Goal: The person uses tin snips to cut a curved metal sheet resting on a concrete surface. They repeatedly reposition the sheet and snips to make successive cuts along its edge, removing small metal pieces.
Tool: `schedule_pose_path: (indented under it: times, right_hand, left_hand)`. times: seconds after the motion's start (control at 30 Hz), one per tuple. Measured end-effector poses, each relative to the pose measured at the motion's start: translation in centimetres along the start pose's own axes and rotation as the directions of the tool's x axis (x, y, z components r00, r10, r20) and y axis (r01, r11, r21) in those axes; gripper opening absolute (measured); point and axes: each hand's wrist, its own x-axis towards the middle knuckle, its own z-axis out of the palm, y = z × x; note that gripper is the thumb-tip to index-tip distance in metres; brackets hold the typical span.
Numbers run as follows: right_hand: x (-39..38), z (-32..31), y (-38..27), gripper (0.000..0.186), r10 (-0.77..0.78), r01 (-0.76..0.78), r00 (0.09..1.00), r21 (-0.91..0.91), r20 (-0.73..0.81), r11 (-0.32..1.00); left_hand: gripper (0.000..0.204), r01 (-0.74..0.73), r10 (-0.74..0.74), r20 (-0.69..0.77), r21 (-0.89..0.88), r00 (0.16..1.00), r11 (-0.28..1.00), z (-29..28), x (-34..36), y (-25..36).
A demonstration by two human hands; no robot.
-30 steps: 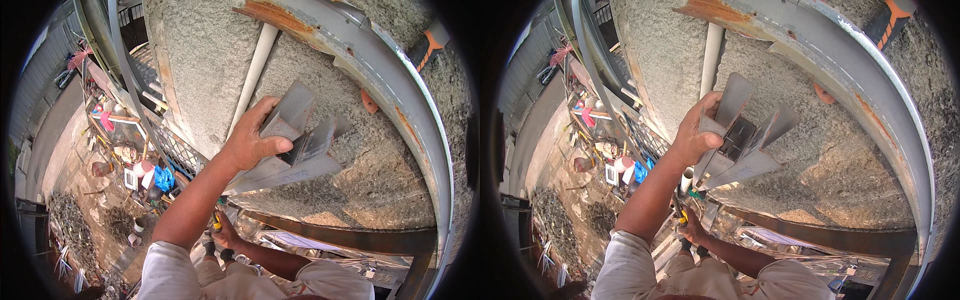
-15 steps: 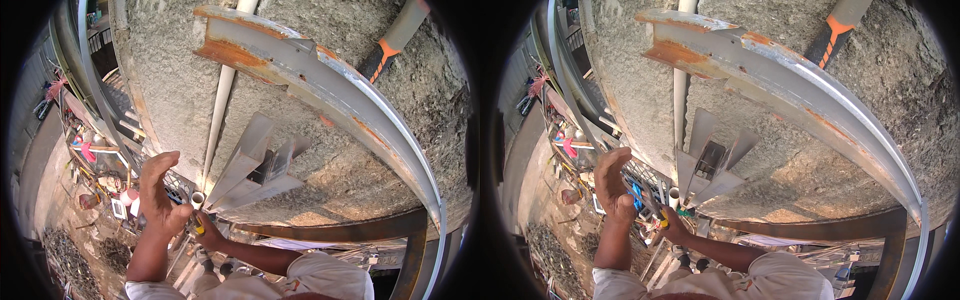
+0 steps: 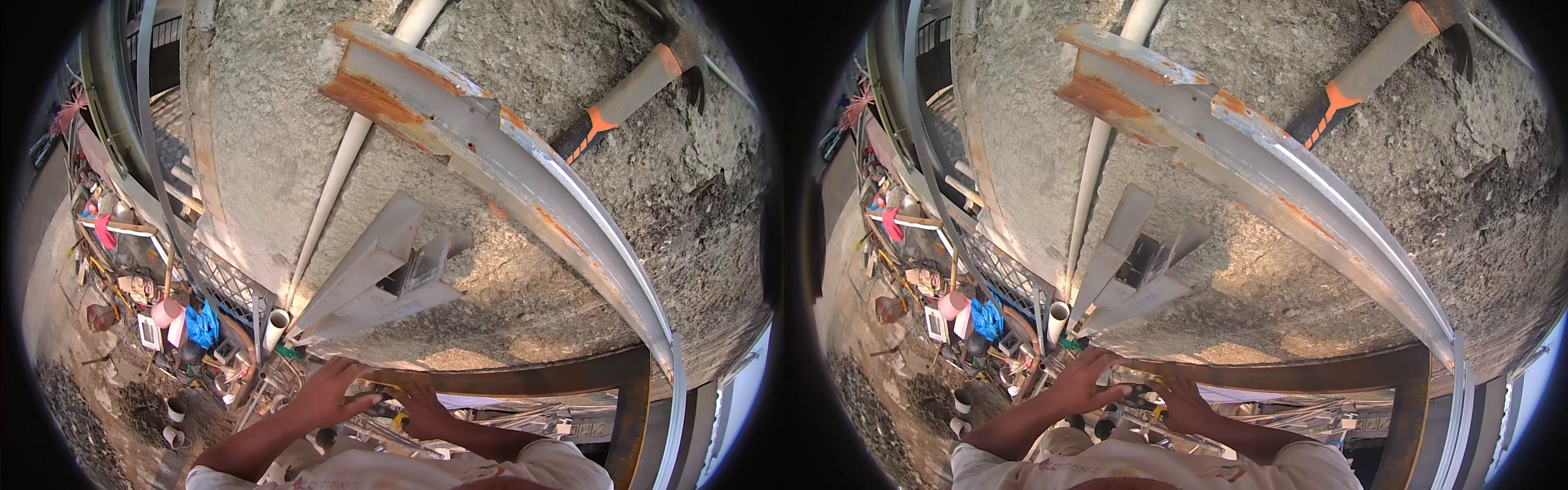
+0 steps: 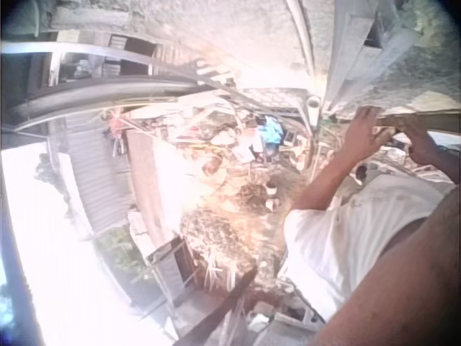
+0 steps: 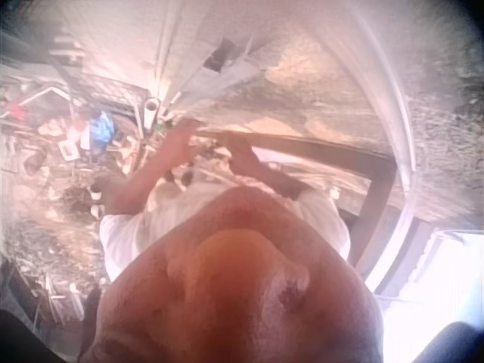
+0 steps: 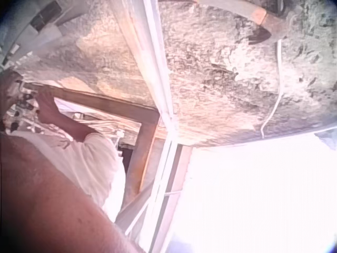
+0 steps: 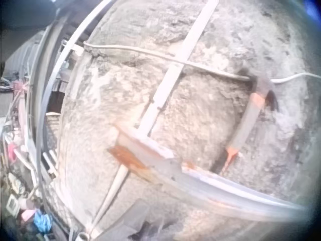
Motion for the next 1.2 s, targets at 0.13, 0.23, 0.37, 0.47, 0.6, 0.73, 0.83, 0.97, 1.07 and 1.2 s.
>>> schedule_pose_path:
  times: [0.13,0.23,0.37,0.47,0.6,0.73,0.83,0.97,1.07,1.2]
  right_hand:
    - [-1.1,-3.5,0.5,0.085,-0.070,0.086,0.996,-0.289,0.063,0.954]
    - [-1.2,-5.2,0.5,0.078,-0.161,0.181,0.983,-0.389,0.083,0.904]
    - [-1.1,-7.8,0.2,0.067,-0.295,0.297,0.952,-0.446,0.077,0.844]
    - [-1.3,-10.2,-0.4,0.061,-0.334,0.306,0.941,-0.556,0.055,0.772]
    - [-2.4,-13.8,-1.6,0.057,-0.326,0.231,0.945,-0.654,-0.025,0.721]
    - [-5.8,-17.4,-1.6,0.054,-0.323,0.113,0.920,-0.638,-0.222,0.762]
    - [-8.4,-19.1,-0.3,0.081,-0.439,0.229,0.782,-0.451,-0.443,0.863]
    - [-9.6,-19.7,0.2,0.101,-0.406,0.631,0.537,0.033,-0.739,0.775]
    - [-8.8,-21.9,-1.3,0.081,-0.484,0.779,0.471,0.090,-0.737,0.621]
    - [-8.4,-28.5,-5.2,0.041,-0.630,0.952,0.250,0.067,-0.735,0.299]
  left_hand:
    - [0.087,0.355,-0.361,0.528,0.117,0.769,0.928,3.8,2.3,0.1]
    - [0.095,0.424,-0.179,0.628,-0.266,0.758,0.866,6.4,3.0,-0.8]
    - [0.091,0.387,-0.105,0.567,-0.403,0.817,0.830,9.8,3.7,-2.1]
    - [0.076,0.373,-0.192,0.509,-0.281,0.839,0.884,11.0,4.4,-2.2]
    - [0.053,0.350,-0.213,0.341,-0.416,0.916,0.839,9.4,5.7,-0.2]
    - [0.042,0.260,-0.151,0.240,-0.531,0.959,0.806,5.8,7.1,3.5]
    - [0.041,0.281,-0.185,0.232,-0.506,0.955,0.816,3.5,7.7,6.1]
    - [0.038,0.117,-0.041,0.117,-0.763,0.992,0.636,2.2,8.5,9.2]
    - [0.039,0.129,0.044,0.194,-0.788,0.980,0.602,1.6,10.4,11.8]
    - [0.050,-0.134,0.238,0.007,-0.811,0.971,0.570,-0.8,13.6,15.5]
